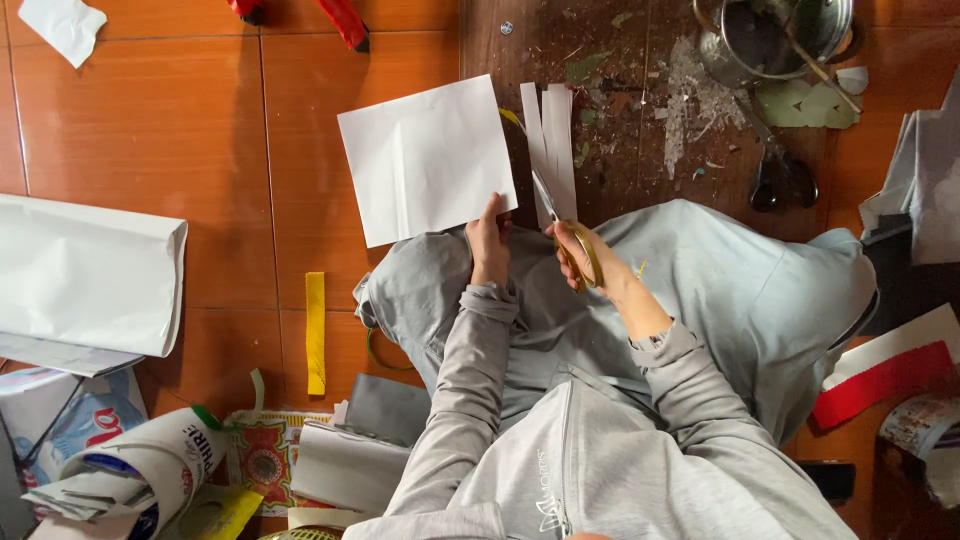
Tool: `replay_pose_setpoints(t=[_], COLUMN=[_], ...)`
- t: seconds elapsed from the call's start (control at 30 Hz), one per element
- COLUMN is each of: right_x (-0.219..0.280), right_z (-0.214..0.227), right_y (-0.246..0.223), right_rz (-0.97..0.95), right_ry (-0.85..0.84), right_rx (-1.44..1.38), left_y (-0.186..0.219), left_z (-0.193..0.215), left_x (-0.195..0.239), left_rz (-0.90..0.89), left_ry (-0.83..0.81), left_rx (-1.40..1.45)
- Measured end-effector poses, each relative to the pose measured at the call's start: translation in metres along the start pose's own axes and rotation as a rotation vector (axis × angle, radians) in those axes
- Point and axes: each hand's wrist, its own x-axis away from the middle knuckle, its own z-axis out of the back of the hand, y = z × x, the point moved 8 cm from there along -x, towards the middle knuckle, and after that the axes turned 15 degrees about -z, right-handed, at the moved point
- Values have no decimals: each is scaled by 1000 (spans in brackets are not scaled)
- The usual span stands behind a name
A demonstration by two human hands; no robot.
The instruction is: Cutting paper into strips using scissors.
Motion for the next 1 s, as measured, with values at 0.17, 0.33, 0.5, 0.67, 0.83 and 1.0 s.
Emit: replay_pose_setpoints(t=[0.17, 0.33, 0.5, 0.67, 0.83, 1.0], right_x=[-4, -8, -19, -95, -46, -39], right_z=[21, 6, -20, 17, -22, -25], right_y=[-7, 16, 48, 93, 32, 31], right_rz=[5, -88, -188, 175, 91, -76], right_ry=[194, 85, 16, 225, 240, 271], right_rx=[102, 91, 40, 383, 290, 151], left_y=[-3, 0, -4, 15, -2, -2], left_z=[-2, -7, -9, -29, -34, -39], left_x=[-4, -2, -1, 15, 9, 11], left_rz=[-4, -37, -29, 57, 44, 62], left_ry=[-51, -83, -83, -68, -171, -176], left_rx=[21, 50, 82, 74, 131, 184])
